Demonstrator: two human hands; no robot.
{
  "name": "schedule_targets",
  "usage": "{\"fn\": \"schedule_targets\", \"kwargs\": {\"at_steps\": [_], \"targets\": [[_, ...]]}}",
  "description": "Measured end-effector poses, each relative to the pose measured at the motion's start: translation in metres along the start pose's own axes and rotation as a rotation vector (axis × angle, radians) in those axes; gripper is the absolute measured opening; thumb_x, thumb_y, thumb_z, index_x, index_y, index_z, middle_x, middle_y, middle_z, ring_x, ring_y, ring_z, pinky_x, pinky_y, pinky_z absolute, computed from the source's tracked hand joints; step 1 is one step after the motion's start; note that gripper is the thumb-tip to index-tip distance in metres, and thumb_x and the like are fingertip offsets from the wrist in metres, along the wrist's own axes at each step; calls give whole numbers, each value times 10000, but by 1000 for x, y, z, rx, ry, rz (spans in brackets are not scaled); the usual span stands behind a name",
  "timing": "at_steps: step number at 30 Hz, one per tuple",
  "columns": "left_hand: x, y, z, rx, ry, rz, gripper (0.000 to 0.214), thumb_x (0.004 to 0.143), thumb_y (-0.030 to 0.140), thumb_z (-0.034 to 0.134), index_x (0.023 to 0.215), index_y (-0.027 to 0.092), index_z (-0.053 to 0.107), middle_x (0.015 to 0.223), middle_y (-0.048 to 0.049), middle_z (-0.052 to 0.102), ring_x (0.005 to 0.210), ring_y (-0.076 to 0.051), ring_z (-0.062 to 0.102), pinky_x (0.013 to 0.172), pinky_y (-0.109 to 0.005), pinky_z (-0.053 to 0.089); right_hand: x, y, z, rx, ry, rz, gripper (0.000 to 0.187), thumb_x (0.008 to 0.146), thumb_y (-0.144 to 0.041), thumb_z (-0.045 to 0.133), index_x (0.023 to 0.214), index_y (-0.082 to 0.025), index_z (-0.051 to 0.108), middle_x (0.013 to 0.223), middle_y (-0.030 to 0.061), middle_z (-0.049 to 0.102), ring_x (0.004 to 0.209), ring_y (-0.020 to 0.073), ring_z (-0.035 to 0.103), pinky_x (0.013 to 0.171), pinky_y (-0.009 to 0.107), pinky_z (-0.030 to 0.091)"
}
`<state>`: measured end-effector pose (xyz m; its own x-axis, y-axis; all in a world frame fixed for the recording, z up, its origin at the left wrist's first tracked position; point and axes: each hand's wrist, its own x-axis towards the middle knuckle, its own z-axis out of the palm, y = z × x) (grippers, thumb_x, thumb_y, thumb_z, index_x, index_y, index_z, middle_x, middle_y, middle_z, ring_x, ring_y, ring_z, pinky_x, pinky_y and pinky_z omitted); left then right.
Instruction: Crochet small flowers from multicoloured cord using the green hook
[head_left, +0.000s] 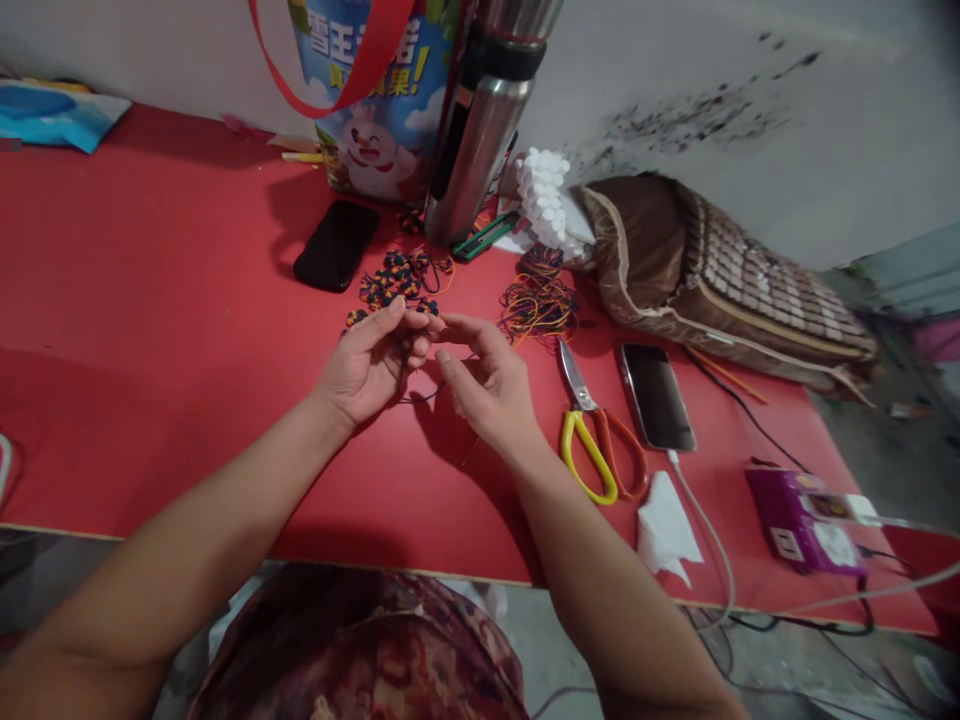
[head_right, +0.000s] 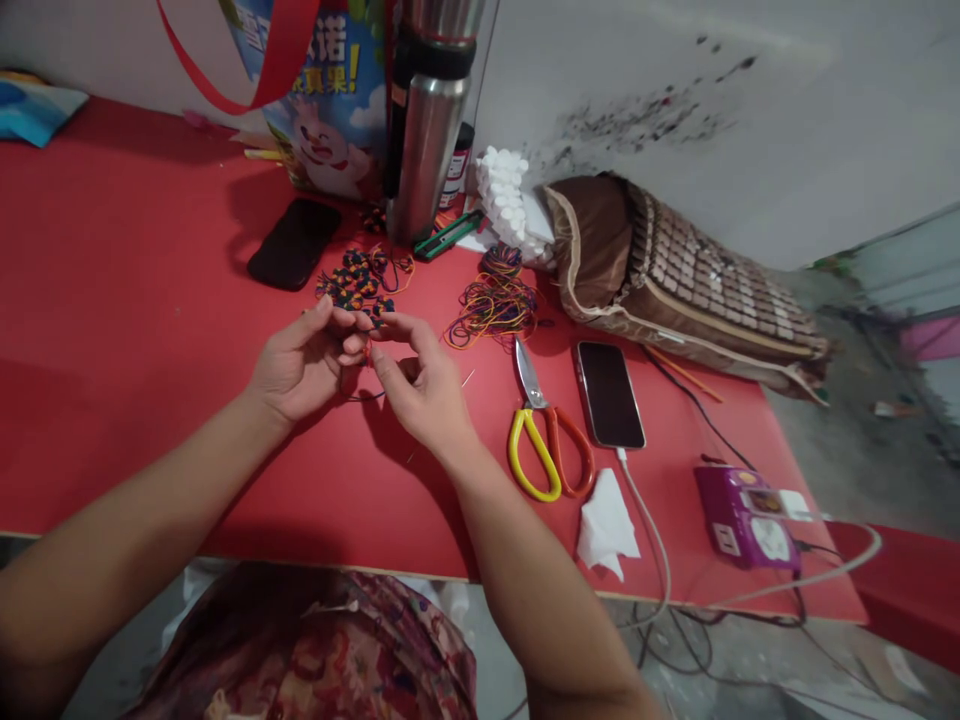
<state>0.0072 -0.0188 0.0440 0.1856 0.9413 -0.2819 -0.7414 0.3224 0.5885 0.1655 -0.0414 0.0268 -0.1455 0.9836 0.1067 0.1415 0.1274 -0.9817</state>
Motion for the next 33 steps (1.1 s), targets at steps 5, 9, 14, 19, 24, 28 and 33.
{"fn": "schedule_targets", "kwargs": {"at_steps": [5, 9, 14, 19, 24, 28, 33], "targets": [[-1, 1, 3, 20, 11, -16, 458, 1071, 278, 674, 651, 126, 772, 761, -84, 774, 550, -57, 631, 514, -146, 511, 0, 1, 0, -11, 1, 24, 376, 967, -354, 694, 1326, -274, 613, 1361, 100, 775, 468, 52, 472, 400, 276, 384], [-2, 2, 5, 24, 3, -31, 478, 1078, 284, 657, 642, 126, 772, 767, -99, 782, 551, -66, 627, 513, -156, 512, 0, 1, 0, 8, 1, 21, 395, 957, -354, 701, 1330, -277, 598, 1360, 94, 775, 468, 47, 469, 393, 264, 374], [-3, 2, 4, 24, -20, -31, 537, 1114, 262, 562, 646, 130, 788, 768, -104, 795, 545, -73, 607, 505, -173, 487, 0, -2, 0, 79, -64, 56, 448, 937, -338, 704, 1356, -305, 549, 1433, 88, 745, 486, 44, 503, 389, 247, 385], [-2, 1, 2, 18, -62, -54, 555, 1126, 296, 549, 658, 137, 802, 762, -96, 797, 522, -68, 590, 466, -167, 454, 3, 2, 0, 152, -133, 82, 478, 907, -299, 711, 1344, -299, 519, 1247, 41, 765, 492, 59, 566, 415, 245, 456], [-3, 1, -1, 10, -85, -78, 487, 1115, 365, 590, 754, 155, 841, 795, -87, 817, 446, -43, 476, 417, -169, 396, 7, 5, -7, 172, -163, 133, 356, 900, -378, 782, 1200, -248, 641, 846, -45, 701, 494, 92, 576, 466, 261, 483], [-4, 2, -2, 6, -121, -78, 534, 1142, 329, 520, 762, 140, 845, 778, -91, 819, 421, -27, 438, 437, -160, 398, 10, 2, -14, 116, -136, 157, 311, 871, -465, 835, 1006, -204, 734, 698, -48, 684, 449, 86, 517, 463, 264, 423], [-4, -2, -6, 187, -209, -83, 360, 1021, 397, 730, 804, 132, 843, 785, -95, 822, 433, -35, 431, 423, -166, 358, 13, -1, -19, 99, -54, 179, 371, 842, -545, 851, 806, -207, 705, 485, -93, 516, 403, 75, 398, 428, 253, 279]]}}
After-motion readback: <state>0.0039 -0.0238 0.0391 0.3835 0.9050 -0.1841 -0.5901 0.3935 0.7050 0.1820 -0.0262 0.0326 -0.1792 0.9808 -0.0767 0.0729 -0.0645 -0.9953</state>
